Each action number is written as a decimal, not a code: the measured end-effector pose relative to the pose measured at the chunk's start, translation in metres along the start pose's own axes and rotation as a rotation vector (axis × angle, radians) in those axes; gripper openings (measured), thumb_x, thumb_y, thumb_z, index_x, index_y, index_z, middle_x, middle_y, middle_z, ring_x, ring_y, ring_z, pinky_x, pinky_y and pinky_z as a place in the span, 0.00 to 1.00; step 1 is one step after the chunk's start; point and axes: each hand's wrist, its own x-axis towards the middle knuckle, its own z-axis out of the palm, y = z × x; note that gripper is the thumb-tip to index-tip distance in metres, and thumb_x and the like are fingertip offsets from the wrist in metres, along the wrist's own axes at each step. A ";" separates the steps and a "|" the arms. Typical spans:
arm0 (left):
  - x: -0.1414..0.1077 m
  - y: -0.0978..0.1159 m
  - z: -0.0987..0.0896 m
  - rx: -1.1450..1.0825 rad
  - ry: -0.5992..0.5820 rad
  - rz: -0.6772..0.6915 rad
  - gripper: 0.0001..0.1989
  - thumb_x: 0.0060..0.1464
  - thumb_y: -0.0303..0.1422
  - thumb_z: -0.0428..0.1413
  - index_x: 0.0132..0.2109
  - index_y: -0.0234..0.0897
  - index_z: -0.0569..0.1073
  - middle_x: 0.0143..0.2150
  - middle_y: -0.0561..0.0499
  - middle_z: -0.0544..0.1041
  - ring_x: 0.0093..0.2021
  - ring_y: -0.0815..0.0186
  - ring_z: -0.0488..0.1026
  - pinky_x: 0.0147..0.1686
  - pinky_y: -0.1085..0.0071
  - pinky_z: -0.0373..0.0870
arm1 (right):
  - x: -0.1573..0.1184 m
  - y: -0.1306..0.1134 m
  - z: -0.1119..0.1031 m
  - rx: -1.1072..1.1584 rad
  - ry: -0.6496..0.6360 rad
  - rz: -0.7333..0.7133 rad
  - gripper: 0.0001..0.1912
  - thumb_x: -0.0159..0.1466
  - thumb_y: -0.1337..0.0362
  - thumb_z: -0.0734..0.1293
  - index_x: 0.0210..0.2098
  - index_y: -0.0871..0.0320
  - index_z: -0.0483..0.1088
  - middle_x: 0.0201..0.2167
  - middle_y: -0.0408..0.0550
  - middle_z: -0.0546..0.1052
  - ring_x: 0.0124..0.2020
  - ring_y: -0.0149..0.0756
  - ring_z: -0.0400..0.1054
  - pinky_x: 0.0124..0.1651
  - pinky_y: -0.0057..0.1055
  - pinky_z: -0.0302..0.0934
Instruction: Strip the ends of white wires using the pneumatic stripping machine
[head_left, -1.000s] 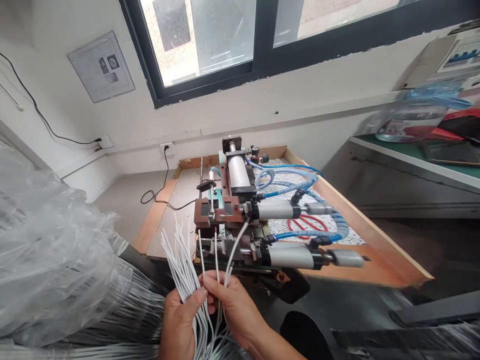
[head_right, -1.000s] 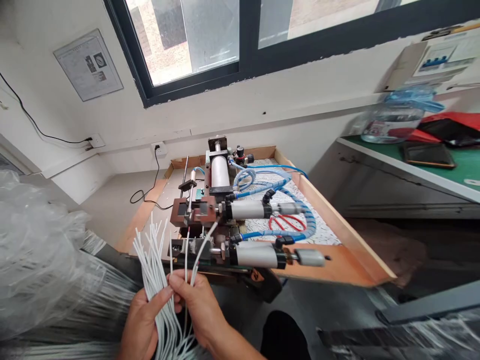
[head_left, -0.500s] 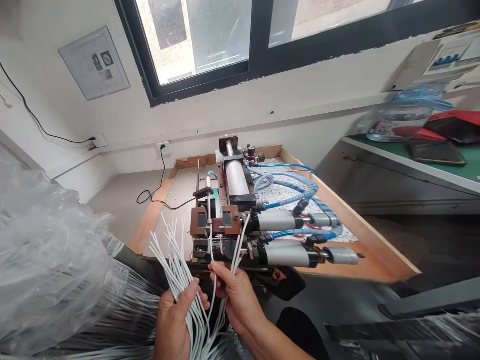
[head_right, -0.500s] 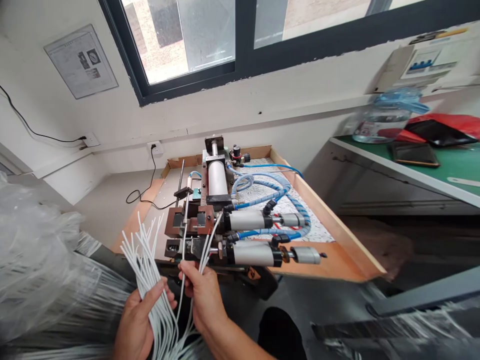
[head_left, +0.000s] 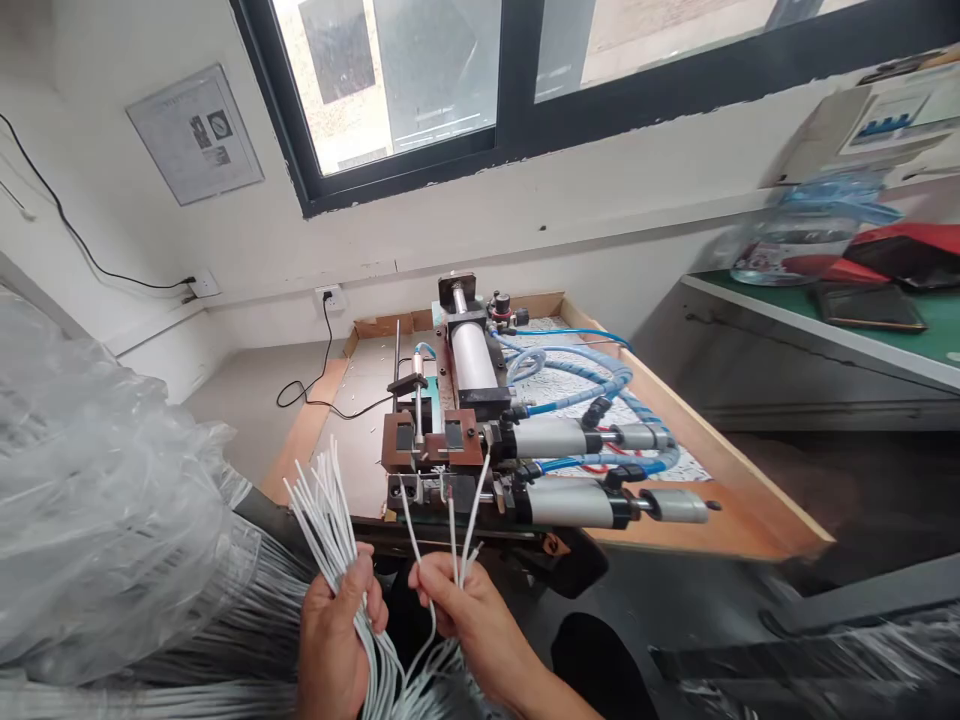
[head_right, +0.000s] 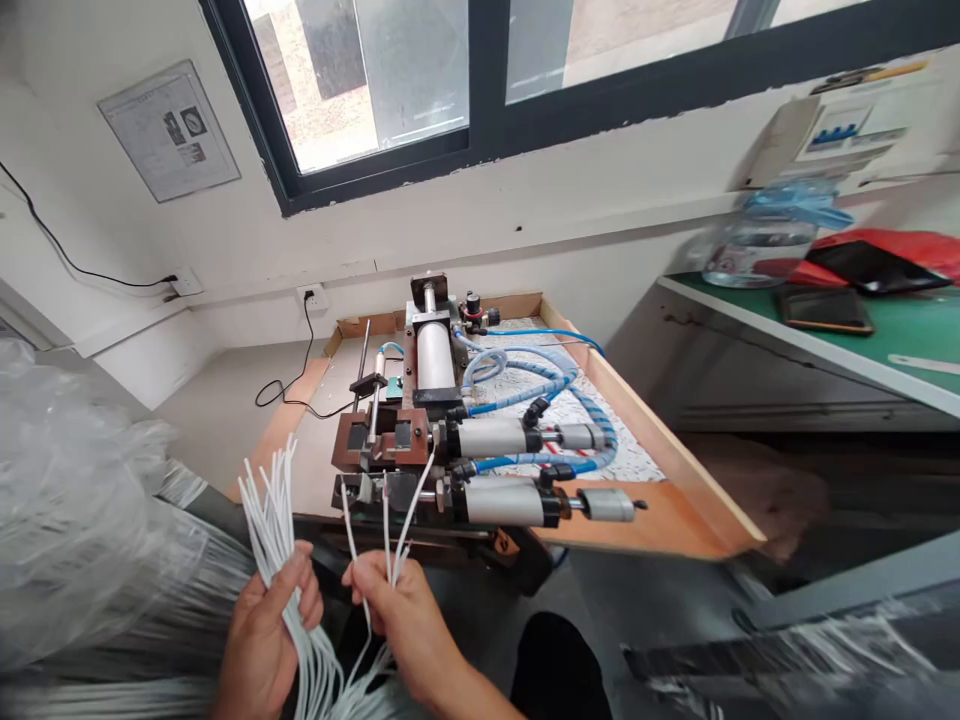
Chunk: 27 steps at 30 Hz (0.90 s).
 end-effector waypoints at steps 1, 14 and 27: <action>0.000 0.000 0.000 0.000 -0.006 -0.013 0.07 0.43 0.32 0.58 0.31 0.33 0.71 0.12 0.60 0.61 0.14 0.76 0.56 0.14 0.78 0.52 | -0.005 0.004 -0.002 -0.042 -0.046 0.008 0.17 0.53 0.53 0.65 0.23 0.62 0.70 0.14 0.37 0.59 0.15 0.21 0.44 0.19 0.24 0.36; -0.007 0.003 0.000 0.077 -0.038 0.035 0.04 0.44 0.28 0.55 0.24 0.34 0.69 0.11 0.59 0.64 0.12 0.77 0.57 0.14 0.78 0.51 | -0.032 0.019 -0.013 -0.250 -0.281 0.011 0.20 0.54 0.50 0.62 0.21 0.62 0.70 0.14 0.38 0.58 0.18 0.25 0.47 0.22 0.26 0.41; -0.002 0.005 -0.009 0.012 0.057 -0.044 0.04 0.42 0.30 0.56 0.25 0.33 0.70 0.19 0.58 0.65 0.14 0.78 0.57 0.14 0.77 0.53 | -0.046 0.025 -0.015 -0.206 -0.403 0.152 0.16 0.55 0.56 0.63 0.19 0.61 0.67 0.19 0.41 0.65 0.22 0.28 0.54 0.27 0.27 0.47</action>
